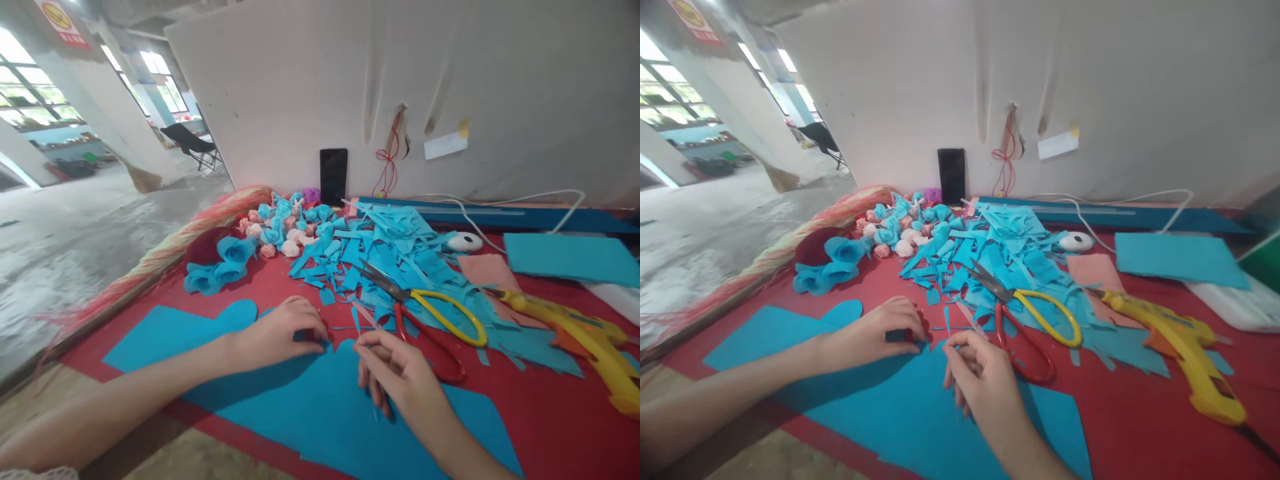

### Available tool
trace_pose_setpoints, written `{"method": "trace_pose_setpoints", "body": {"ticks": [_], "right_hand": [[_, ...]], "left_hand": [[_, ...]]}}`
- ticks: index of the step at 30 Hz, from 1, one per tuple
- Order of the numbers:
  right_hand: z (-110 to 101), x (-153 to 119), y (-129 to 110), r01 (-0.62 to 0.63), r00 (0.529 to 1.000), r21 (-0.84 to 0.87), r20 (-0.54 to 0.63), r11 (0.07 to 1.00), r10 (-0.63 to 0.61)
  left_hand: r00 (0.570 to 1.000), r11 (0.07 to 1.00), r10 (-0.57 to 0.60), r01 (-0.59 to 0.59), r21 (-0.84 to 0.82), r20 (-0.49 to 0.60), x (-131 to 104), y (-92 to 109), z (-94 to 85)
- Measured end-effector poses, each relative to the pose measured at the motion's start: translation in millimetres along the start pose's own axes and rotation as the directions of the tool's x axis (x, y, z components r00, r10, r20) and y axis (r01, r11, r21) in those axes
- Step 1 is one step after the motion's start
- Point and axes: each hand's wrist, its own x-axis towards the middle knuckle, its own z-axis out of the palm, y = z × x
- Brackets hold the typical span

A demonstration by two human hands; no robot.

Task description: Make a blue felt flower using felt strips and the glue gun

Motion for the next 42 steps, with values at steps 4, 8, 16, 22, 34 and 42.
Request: {"method": "trace_pose_setpoints", "body": {"ticks": [4, 8, 16, 22, 34, 42], "right_hand": [[-1, -1, 1, 0.001, 1.000, -0.010, 0.013, 1.000, -0.001], [-1, -2, 3, 0.003, 1.000, -0.022, 0.016, 1.000, -0.003], [-1, 1, 7, 0.003, 1.000, -0.054, 0.021, 0.999, -0.002], [1, 1, 10, 0.016, 1.000, -0.037, 0.007, 0.999, -0.016], [4, 19, 1, 0.027, 0.998, -0.088, 0.056, 0.996, -0.022], [0, 16, 6, 0.066, 0.996, -0.058, 0.070, 0.996, -0.061]], "left_hand": [[0.999, 1.000, -0.025, 0.025, 0.013, 0.028, 2, 2, -1.7], [0.998, 0.998, -0.047, 0.045, 0.033, 0.035, 1, 3, -2.0], [0.997, 0.996, -0.081, 0.081, 0.037, 0.010, 1, 8, 0.5], [0.990, 0.989, -0.133, 0.135, 0.055, -0.041, 1, 16, -2.6], [0.995, 0.997, -0.082, 0.082, 0.003, -0.049, 2, 7, 3.2], [0.995, 0.994, -0.086, 0.082, -0.072, -0.055, 3, 8, -3.9]]}}
